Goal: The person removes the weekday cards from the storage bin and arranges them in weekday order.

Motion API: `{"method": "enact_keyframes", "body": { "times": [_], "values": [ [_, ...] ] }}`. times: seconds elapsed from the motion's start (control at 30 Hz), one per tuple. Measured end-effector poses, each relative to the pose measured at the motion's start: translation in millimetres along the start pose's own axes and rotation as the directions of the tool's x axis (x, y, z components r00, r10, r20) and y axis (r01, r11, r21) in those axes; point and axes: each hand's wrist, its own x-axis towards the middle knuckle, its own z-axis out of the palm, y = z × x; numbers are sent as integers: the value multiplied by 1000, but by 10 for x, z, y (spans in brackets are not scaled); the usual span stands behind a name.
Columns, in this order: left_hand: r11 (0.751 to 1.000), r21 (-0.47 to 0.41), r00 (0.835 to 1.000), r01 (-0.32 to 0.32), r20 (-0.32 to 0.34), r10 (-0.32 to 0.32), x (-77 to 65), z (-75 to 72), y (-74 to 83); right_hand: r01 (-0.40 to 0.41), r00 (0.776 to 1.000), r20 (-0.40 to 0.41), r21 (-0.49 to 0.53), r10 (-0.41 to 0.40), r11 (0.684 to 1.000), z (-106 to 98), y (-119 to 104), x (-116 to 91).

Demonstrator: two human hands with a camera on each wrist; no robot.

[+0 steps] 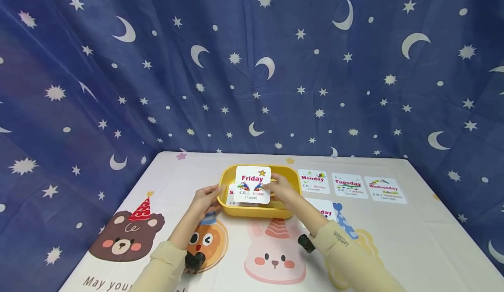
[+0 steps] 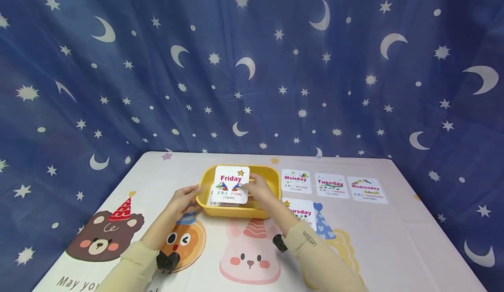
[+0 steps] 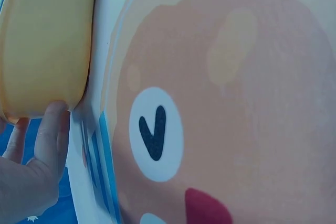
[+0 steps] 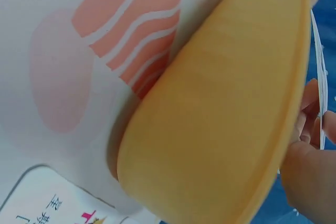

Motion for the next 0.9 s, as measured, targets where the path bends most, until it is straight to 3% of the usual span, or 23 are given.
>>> {"method": "enact_keyframes", "body": {
  "times": [0.23,0.43,0.9],
  "values": [
    [1000,9,1000,-14,-7,14,11,0,4,14,999,38,39,-15,999,-115,-7,-121],
    [1000,8,1000,-8,-22,8,18,6,-17,-4,1000,14,49,3,999,-220,7,-271],
    [1000,17,1000,0,-16,1,14,2,-4,88,991,105,-41,-83,995,-759,114,-637]
  ]
}}
